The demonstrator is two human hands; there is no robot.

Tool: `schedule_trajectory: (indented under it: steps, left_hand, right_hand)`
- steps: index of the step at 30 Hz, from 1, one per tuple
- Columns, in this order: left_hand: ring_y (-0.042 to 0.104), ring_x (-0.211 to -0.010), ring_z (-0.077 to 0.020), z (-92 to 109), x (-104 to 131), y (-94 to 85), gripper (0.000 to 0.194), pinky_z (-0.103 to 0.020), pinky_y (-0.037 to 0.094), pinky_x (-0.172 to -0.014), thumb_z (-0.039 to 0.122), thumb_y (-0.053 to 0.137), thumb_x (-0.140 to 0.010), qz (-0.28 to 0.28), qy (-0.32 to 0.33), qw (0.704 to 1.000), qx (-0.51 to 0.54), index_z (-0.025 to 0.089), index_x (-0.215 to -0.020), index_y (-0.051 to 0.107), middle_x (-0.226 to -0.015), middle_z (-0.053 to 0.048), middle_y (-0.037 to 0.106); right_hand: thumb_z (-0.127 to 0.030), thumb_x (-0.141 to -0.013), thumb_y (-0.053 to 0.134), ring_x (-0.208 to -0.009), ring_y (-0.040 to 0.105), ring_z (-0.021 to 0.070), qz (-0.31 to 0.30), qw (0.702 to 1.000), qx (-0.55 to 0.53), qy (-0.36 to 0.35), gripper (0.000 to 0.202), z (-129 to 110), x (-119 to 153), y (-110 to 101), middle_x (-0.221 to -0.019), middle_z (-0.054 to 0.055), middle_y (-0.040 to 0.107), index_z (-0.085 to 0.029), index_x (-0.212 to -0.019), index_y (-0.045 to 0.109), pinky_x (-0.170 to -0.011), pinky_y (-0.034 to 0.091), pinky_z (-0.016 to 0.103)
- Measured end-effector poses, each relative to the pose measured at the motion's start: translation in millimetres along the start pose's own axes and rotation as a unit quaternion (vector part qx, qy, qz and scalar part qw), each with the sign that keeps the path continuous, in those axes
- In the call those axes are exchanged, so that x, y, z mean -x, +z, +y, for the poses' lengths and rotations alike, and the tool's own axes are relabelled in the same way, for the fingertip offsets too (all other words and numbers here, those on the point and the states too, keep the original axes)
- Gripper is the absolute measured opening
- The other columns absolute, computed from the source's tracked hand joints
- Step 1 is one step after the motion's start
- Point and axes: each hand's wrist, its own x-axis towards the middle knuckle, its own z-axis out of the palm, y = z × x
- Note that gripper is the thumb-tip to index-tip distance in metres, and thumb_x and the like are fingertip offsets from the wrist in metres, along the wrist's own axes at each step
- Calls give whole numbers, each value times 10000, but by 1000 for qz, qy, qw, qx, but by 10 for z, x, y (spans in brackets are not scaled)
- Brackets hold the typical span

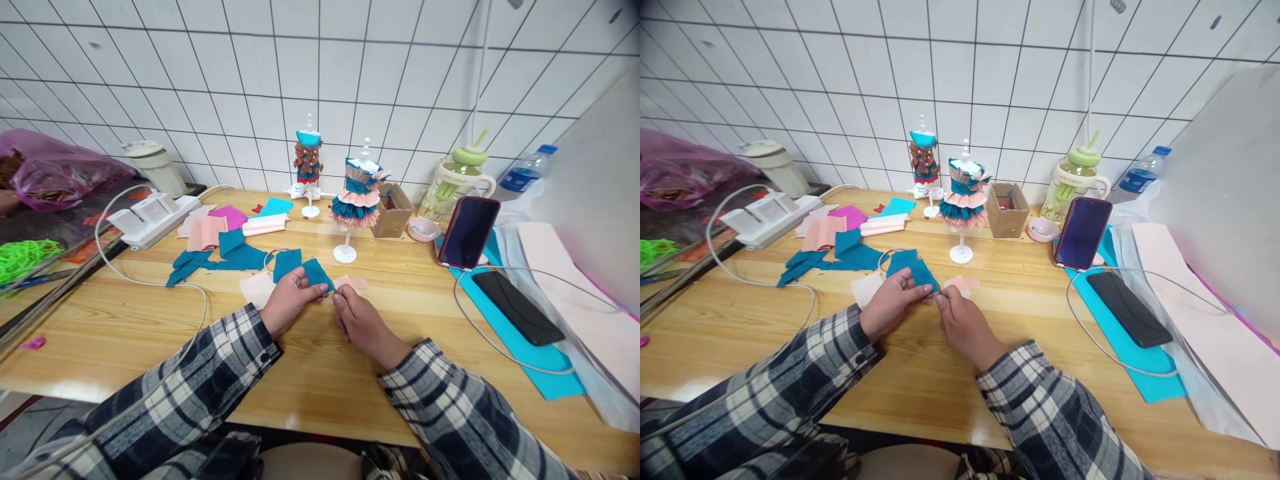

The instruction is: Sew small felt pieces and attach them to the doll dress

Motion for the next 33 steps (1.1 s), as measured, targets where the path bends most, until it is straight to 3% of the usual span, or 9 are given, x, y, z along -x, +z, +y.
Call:
schedule_trajectory:
  steps: [10, 14, 21, 33]
  left_hand:
    - [443, -500, -51, 9, -15, 1, 440, -207, 467, -581, 277, 791, -616, 37, 12, 999, 20, 189, -676, 364, -548, 102, 369]
    - [394, -472, -45, 1, -3, 6, 441, -178, 392, -499, 298, 786, -625, 28, 7, 1000, -5, 190, -674, 361, -539, 102, 344]
    - [362, -460, -41, -11, 1, 4, 453, -165, 312, -460, 306, 782, -634, 32, 10, 999, -19, 191, -669, 345, -527, 101, 339]
    - [363, -446, -45, 19, 21, 43, 450, -181, 307, -461, 336, 784, -618, 25, 7, 999, -34, 188, -646, 360, -504, 105, 345]
  right_hand:
    - [-438, -966, 246, -464, 500, 120, -36, 999, -36, 16, 270, 12, 13, 10, -507, -73, 510, -239, -819, 354, -522, 349, 241]
    - [-440, -966, 244, -473, 508, 122, -34, 999, -30, 14, 264, 14, 6, 12, -519, -70, 521, -243, -839, 366, -515, 348, 239]
    - [-435, -969, 235, -434, 490, 113, -38, 998, -47, 12, 269, 12, 18, 23, -505, -76, 503, -241, -833, 363, -511, 361, 239]
    - [-384, -970, 259, -471, 489, 116, -21, 1000, -17, -6, 240, -2, 7, 8, -530, -63, 510, -235, -821, 375, -517, 341, 243]
